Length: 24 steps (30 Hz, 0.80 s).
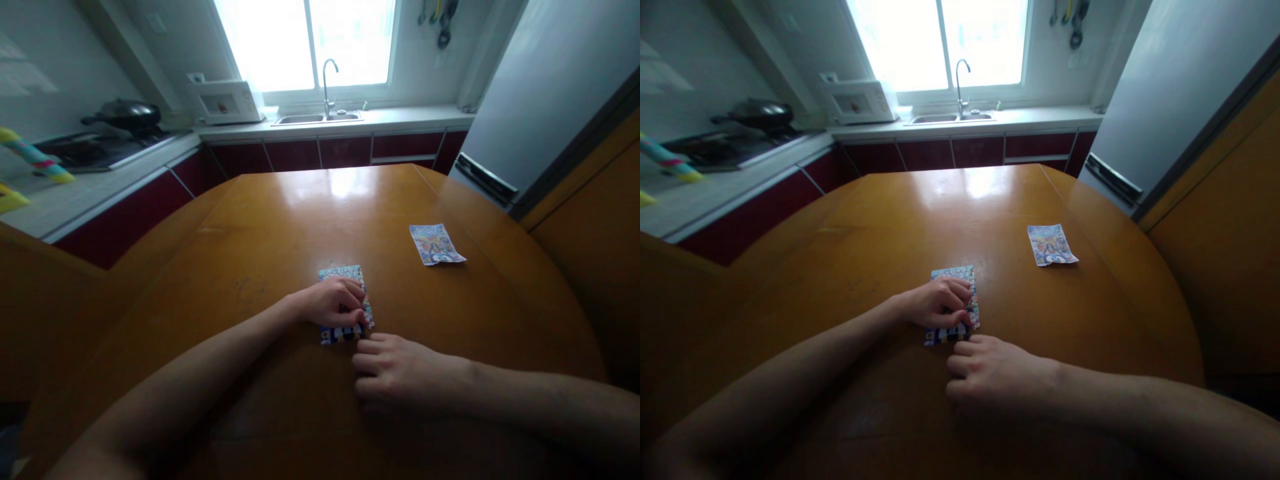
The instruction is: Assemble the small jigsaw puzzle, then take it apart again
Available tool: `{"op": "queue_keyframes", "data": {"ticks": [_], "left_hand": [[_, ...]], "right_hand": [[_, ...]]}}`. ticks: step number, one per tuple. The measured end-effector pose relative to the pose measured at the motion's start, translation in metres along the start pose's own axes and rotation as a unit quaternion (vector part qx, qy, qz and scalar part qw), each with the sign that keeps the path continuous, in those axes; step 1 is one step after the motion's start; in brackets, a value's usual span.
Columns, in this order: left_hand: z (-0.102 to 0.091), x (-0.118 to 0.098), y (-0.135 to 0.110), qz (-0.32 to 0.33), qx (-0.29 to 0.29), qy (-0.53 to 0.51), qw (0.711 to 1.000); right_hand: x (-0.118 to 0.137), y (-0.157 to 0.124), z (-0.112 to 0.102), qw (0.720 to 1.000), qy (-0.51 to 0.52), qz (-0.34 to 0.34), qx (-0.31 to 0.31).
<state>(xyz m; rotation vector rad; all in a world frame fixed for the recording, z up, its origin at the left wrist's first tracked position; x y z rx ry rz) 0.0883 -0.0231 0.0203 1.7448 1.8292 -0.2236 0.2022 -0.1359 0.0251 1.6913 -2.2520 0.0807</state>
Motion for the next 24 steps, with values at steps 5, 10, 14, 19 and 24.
{"op": "queue_keyframes", "data": {"ticks": [5,10,14,19,24], "left_hand": [[-0.002,-0.003,-0.001,0.004,-0.002,-0.008,1.0],[-0.002,-0.003,-0.002,-0.004,0.006,-0.009,1.0],[-0.001,-0.004,-0.002,-0.002,0.006,0.004,1.0],[-0.003,-0.01,0.0,0.002,0.016,0.033,0.999],[-0.005,-0.013,0.001,0.011,0.01,0.049,0.999]], "right_hand": [[-0.008,-0.008,-0.017,0.999,0.019,-0.007,0.045],[-0.011,-0.016,-0.035,0.996,0.072,0.03,0.046],[-0.023,-0.021,-0.038,0.987,0.07,0.146,0.008],[-0.024,-0.021,-0.026,0.976,0.087,0.196,0.027],[-0.02,-0.017,-0.015,0.971,0.09,0.221,0.003]]}}
Point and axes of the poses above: each hand's wrist, its own y-axis towards the middle knuckle, its own z-axis out of the palm, x = y × z, the point moved 4 cm from there along y, towards the middle knuckle, and after that the axes turned 3 degrees about y, right-handed, at the moved point
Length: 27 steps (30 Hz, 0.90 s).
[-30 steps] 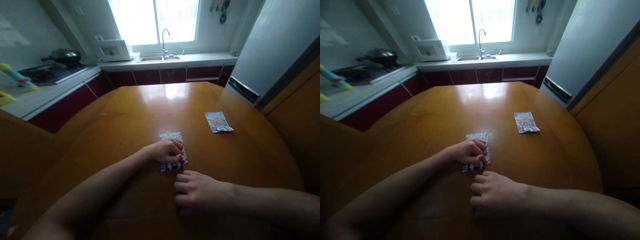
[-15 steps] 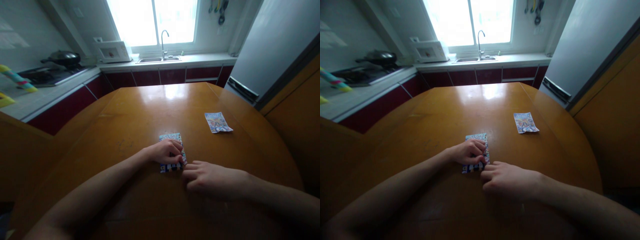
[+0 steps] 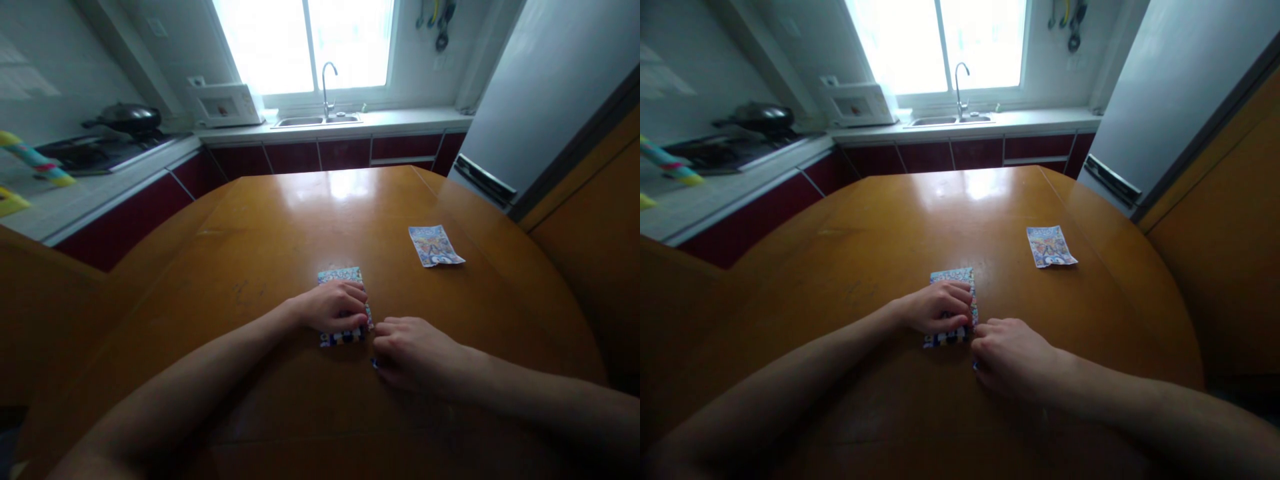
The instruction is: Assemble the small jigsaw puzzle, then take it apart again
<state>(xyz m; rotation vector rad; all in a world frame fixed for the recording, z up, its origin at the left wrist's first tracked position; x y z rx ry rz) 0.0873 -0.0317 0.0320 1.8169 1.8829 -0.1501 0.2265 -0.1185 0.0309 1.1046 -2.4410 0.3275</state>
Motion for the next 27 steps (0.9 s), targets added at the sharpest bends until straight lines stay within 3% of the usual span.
{"op": "queue_keyframes", "data": {"ticks": [7,15,21,27], "left_hand": [[0.0,0.003,-0.002,0.002,-0.03,0.025,0.999],[0.0,0.002,-0.003,0.003,-0.023,0.038,0.999],[0.001,0.002,-0.004,0.008,-0.027,0.037,0.999],[0.0,0.001,-0.004,0.011,-0.014,0.041,0.999]], "right_hand": [[-0.008,0.0,0.0,0.999,0.018,0.048,-0.012],[-0.016,-0.002,-0.008,0.994,0.015,0.104,-0.022],[-0.019,0.0,-0.006,0.997,0.003,0.074,-0.028],[-0.024,0.004,-0.005,0.995,0.019,0.066,-0.072]]}}
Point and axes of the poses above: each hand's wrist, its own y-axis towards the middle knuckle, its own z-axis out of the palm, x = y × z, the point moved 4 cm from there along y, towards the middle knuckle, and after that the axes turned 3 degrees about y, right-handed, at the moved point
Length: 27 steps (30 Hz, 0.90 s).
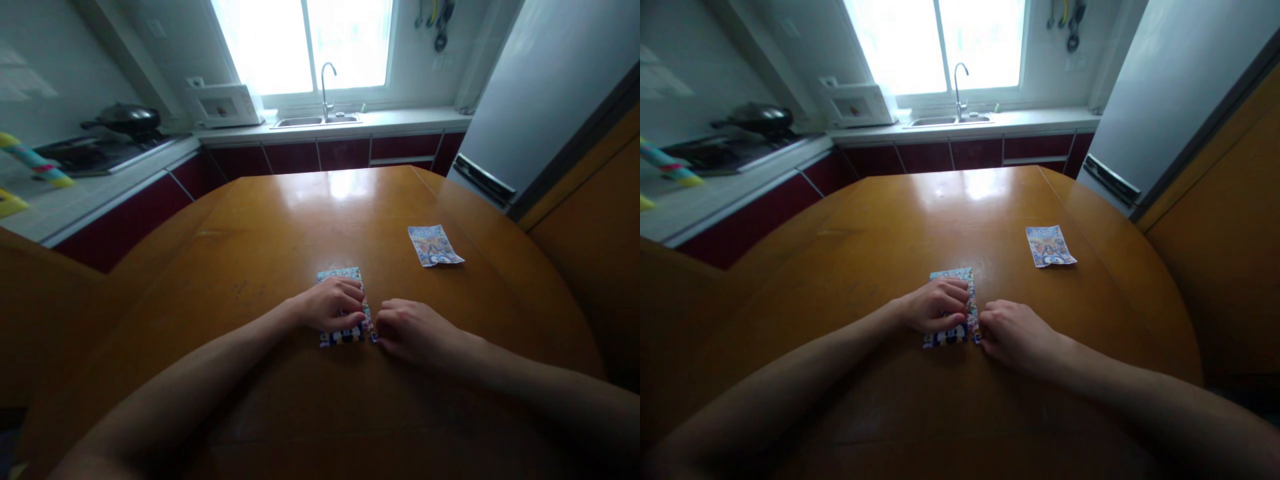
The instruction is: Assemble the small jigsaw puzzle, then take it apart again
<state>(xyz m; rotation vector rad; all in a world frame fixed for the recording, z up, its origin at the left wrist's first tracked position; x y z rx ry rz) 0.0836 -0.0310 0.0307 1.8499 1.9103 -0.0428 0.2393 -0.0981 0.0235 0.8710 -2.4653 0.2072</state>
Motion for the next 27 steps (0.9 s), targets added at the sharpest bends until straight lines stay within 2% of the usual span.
{"op": "queue_keyframes", "data": {"ticks": [6,19,27], "left_hand": [[0.0041,0.0018,-0.0014,0.003,0.016,-0.018,1.0],[0.0035,0.0017,-0.0013,0.015,-0.007,-0.04,0.999],[0.0042,-0.0041,0.0012,0.014,0.029,-0.049,0.998]], "right_hand": [[0.0001,0.0032,0.0026,1.0,0.01,0.004,-0.023],[0.003,0.0038,0.004,1.0,-0.004,0.007,-0.029],[0.0012,0.0031,0.0071,0.999,-0.002,-0.007,-0.036]]}}
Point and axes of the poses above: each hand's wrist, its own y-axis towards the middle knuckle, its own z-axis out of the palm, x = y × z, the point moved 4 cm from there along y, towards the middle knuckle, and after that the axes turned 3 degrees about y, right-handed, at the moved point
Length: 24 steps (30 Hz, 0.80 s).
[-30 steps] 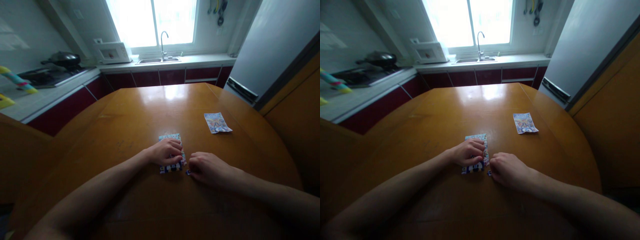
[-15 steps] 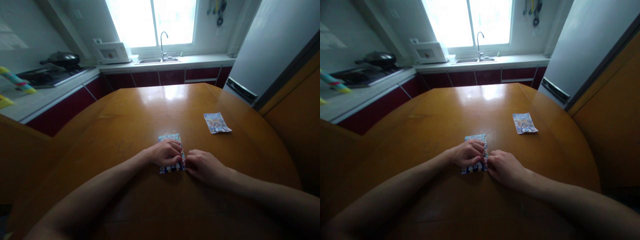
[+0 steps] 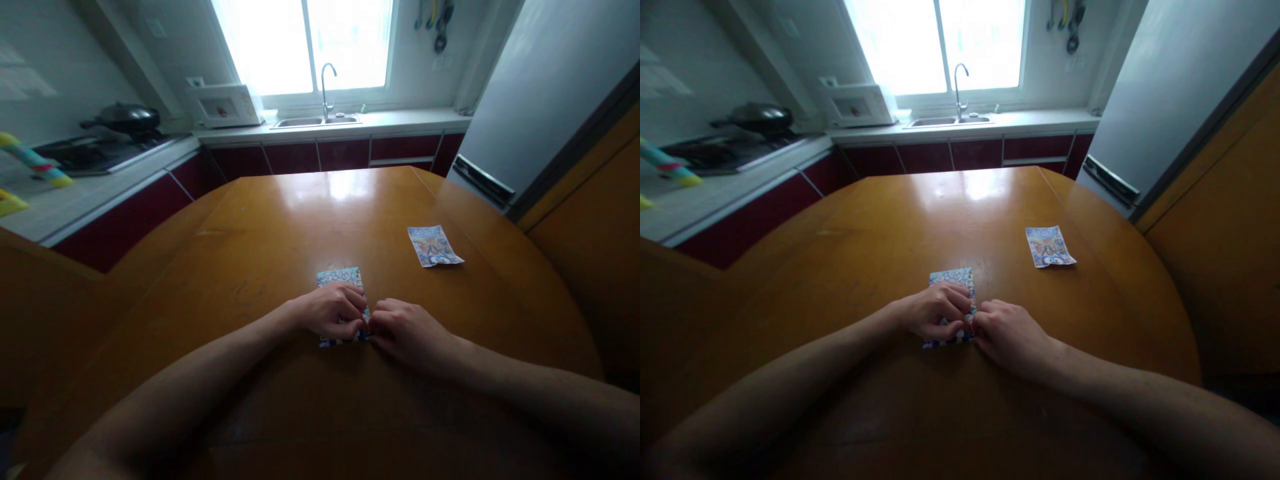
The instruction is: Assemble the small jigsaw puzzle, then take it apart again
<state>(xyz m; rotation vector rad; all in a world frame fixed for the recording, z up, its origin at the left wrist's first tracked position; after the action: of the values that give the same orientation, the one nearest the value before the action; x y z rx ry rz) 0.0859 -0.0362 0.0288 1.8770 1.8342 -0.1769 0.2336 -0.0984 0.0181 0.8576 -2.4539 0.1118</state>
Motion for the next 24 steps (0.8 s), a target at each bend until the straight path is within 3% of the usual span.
{"op": "queue_keyframes", "data": {"ticks": [11,24], "left_hand": [[0.003,-0.002,0.001,0.015,0.021,0.016,1.0],[0.0,-0.006,0.003,0.011,0.017,0.013,1.0]], "right_hand": [[0.006,0.0,-0.014,1.0,-0.006,-0.014,0.008],[0.005,-0.001,-0.011,0.998,0.024,-0.044,0.037]]}}
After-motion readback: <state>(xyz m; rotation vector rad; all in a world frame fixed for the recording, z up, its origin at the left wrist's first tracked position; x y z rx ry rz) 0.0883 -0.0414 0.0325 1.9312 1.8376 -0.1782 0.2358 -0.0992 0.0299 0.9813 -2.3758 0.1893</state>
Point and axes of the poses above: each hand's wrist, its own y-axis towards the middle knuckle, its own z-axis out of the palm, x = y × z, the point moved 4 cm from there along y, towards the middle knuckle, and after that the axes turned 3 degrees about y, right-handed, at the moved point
